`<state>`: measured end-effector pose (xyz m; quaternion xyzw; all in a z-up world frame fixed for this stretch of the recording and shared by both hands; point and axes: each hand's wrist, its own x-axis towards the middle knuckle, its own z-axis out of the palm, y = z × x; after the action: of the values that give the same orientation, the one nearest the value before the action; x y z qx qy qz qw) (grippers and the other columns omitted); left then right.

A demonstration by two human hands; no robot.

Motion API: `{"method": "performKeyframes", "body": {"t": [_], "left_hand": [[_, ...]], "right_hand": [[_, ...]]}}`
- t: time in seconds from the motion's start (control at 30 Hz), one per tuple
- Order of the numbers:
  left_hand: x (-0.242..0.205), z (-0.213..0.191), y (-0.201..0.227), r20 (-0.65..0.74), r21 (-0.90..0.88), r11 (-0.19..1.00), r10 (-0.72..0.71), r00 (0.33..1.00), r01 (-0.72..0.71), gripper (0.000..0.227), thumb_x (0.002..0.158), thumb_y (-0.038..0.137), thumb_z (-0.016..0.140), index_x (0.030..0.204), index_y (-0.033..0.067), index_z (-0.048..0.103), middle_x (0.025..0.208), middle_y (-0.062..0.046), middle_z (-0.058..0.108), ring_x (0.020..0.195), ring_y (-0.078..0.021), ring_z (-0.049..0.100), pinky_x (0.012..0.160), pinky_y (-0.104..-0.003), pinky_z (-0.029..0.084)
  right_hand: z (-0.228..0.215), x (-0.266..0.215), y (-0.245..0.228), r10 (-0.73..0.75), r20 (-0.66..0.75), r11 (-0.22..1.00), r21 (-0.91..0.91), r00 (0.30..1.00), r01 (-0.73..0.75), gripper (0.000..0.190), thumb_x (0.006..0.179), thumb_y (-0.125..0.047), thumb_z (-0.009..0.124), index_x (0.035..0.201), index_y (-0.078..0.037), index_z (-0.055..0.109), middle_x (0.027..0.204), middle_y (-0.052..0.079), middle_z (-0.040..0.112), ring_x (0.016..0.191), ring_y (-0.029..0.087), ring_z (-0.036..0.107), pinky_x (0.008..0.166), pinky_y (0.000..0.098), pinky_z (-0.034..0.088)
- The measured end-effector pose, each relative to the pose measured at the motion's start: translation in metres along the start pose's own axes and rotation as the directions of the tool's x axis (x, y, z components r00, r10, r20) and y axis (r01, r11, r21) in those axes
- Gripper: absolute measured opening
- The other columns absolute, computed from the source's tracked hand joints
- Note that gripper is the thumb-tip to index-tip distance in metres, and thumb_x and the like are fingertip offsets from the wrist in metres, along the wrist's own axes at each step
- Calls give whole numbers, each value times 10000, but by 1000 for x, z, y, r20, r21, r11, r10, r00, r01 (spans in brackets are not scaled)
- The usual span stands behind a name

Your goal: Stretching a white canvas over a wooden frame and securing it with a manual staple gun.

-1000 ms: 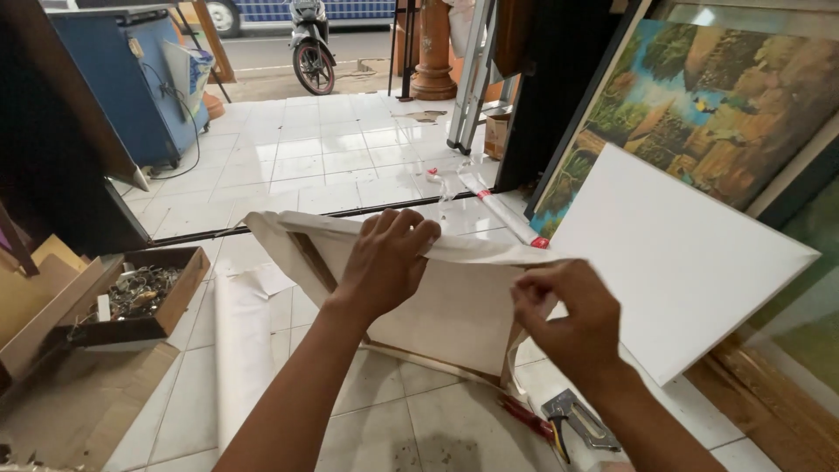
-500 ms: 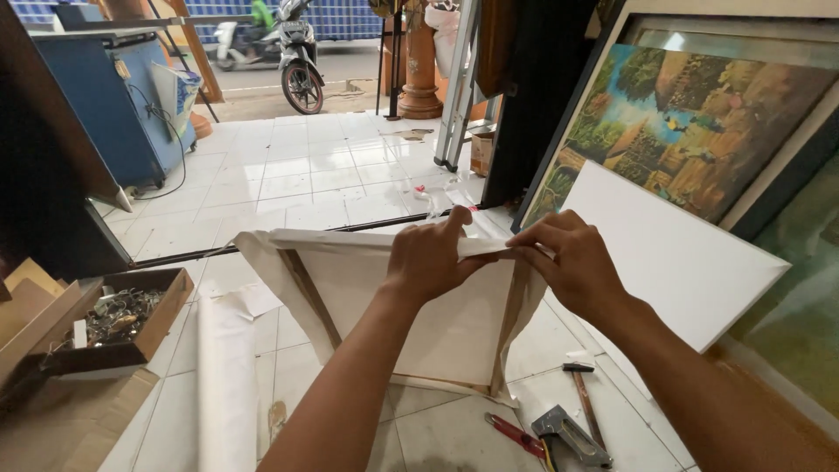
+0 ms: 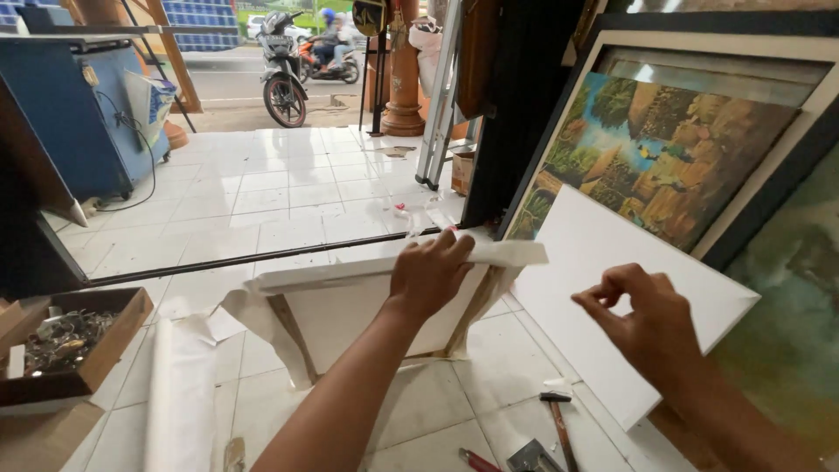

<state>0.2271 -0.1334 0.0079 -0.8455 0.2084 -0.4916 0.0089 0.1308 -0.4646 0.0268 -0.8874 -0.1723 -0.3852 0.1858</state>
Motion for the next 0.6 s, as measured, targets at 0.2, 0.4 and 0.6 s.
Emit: {"method": "performKeyframes", "body": {"t": [0.2,0.4,0.6], "left_hand": [[-11,-19,-55,99,-278,959,74,992,-44,296,987,377,839,1199,304,646,1125,37,646,869,-311,823,777,-486,677],[17,-88,-66,120,-374,927,46,992,2,288,1002,374,827,1216,289,655,1102,10,662,901,-354,835,800,-512,683],[31,-52,-45,144,-367,930,82,986,-24,441,887,267,936,1214,264,641,1158,-1,664,958,-402,830,818,-578,689]], "right_hand": [[37,56,-56,-446,-10,857,-293,895,424,968,679,-619,955,1538,-343,606,1484,-31,640,1368,295,556,1023,533,503],[53,103,-72,-357,-13,914,201,934,353,480,891,-143,897,1328,-305,780,1326,-14,754,1268,336,722,1001,525,581],[42,104,-47,-294,56,948,145,954,284,292,853,-85,872,1088,-255,841,1193,-28,827,1226,343,756,1004,543,618]]}}
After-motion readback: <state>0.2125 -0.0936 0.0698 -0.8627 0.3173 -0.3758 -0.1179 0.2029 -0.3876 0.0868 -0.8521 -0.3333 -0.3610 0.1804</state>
